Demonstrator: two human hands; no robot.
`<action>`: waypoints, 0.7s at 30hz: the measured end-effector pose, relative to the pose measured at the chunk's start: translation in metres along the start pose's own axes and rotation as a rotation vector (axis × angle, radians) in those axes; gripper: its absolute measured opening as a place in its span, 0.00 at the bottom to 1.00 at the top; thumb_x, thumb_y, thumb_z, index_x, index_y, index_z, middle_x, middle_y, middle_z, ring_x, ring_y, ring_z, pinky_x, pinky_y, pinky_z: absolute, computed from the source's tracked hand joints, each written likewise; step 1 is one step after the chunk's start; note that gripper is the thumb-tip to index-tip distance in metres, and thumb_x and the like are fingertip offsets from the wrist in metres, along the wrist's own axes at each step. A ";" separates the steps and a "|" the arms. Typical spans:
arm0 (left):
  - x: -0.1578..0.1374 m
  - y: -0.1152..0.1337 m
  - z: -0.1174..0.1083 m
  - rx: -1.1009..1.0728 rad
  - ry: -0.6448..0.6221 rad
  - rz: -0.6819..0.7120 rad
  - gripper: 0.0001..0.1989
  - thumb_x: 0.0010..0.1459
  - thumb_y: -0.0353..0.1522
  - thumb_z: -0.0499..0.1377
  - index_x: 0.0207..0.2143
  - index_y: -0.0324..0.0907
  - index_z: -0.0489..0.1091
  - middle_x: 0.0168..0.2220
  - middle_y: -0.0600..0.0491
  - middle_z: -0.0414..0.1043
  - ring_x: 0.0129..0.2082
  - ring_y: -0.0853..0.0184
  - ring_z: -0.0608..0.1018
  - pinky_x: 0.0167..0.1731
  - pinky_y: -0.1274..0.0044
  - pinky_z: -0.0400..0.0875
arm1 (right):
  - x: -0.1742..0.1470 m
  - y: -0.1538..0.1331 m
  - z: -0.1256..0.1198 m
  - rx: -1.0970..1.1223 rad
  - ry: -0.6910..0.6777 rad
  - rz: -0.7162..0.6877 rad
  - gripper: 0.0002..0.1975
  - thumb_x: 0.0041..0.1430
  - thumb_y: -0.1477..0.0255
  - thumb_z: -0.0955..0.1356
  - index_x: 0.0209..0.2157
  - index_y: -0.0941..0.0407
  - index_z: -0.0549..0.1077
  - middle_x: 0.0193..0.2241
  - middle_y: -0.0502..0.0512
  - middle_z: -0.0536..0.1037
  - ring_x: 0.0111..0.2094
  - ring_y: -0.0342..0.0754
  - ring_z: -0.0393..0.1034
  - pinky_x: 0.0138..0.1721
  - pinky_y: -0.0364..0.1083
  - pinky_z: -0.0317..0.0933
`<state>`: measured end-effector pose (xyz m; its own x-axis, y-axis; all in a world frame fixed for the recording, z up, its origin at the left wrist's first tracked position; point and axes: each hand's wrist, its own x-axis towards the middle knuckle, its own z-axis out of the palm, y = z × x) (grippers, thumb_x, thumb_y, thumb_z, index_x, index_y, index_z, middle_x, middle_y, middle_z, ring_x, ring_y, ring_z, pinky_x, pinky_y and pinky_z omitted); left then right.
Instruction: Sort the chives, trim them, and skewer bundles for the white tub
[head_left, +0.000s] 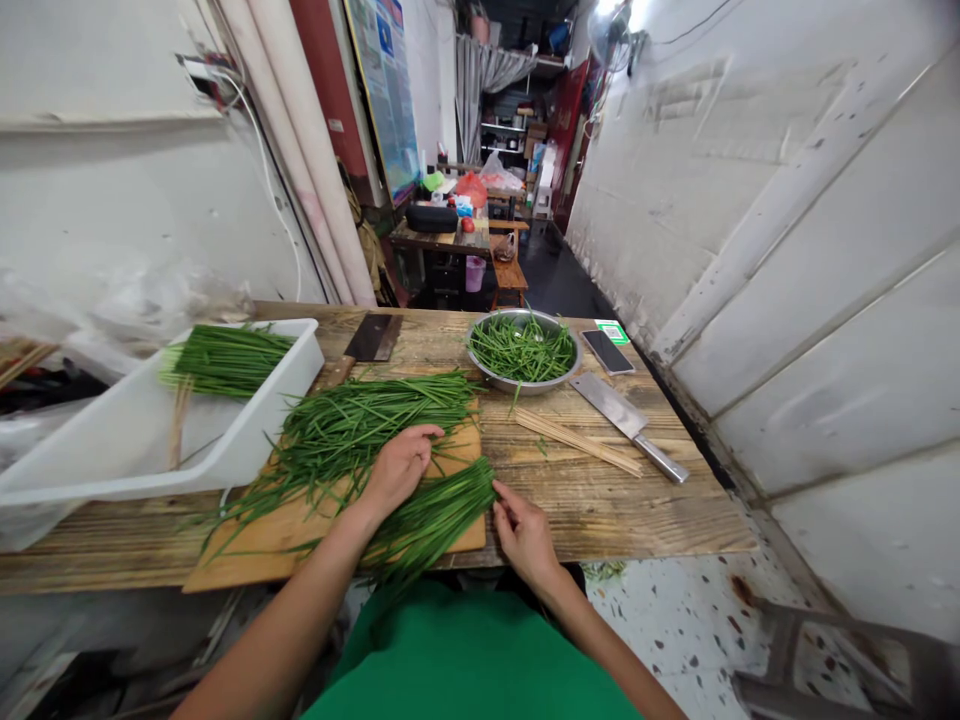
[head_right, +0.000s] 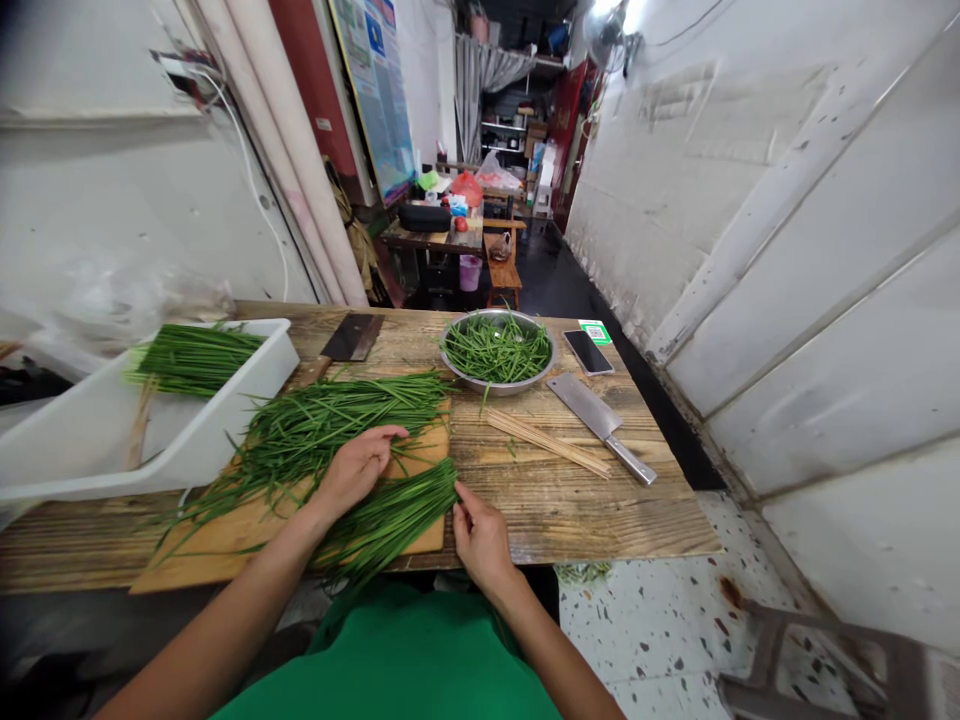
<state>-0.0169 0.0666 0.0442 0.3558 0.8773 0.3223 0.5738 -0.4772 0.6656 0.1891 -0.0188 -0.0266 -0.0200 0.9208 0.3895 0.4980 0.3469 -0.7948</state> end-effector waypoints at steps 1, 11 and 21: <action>0.000 0.001 0.000 -0.008 -0.007 0.019 0.10 0.43 0.24 0.45 0.13 0.40 0.58 0.44 0.50 0.69 0.46 0.65 0.67 0.47 0.72 0.61 | 0.000 0.000 0.000 -0.001 0.000 -0.002 0.18 0.56 0.74 0.60 0.48 0.58 0.67 0.40 0.58 0.75 0.36 0.46 0.72 0.37 0.44 0.67; 0.002 -0.008 0.002 -0.143 0.135 0.012 0.10 0.41 0.23 0.42 0.12 0.41 0.53 0.16 0.59 0.62 0.37 0.70 0.74 0.53 0.68 0.52 | 0.001 -0.001 -0.001 -0.013 0.005 -0.010 0.17 0.56 0.73 0.60 0.48 0.57 0.68 0.35 0.57 0.77 0.29 0.45 0.72 0.32 0.43 0.67; 0.008 -0.002 0.000 -0.036 0.093 -0.042 0.12 0.44 0.24 0.45 0.21 0.41 0.67 0.24 0.55 0.69 0.30 0.70 0.71 0.39 0.76 0.64 | 0.000 0.000 -0.001 0.008 0.006 -0.014 0.18 0.56 0.74 0.60 0.48 0.58 0.67 0.37 0.58 0.76 0.32 0.45 0.72 0.34 0.43 0.67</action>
<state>-0.0155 0.0747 0.0454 0.2609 0.8984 0.3532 0.5592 -0.4389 0.7033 0.1898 -0.0188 -0.0260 -0.0214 0.9148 0.4033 0.4906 0.3611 -0.7931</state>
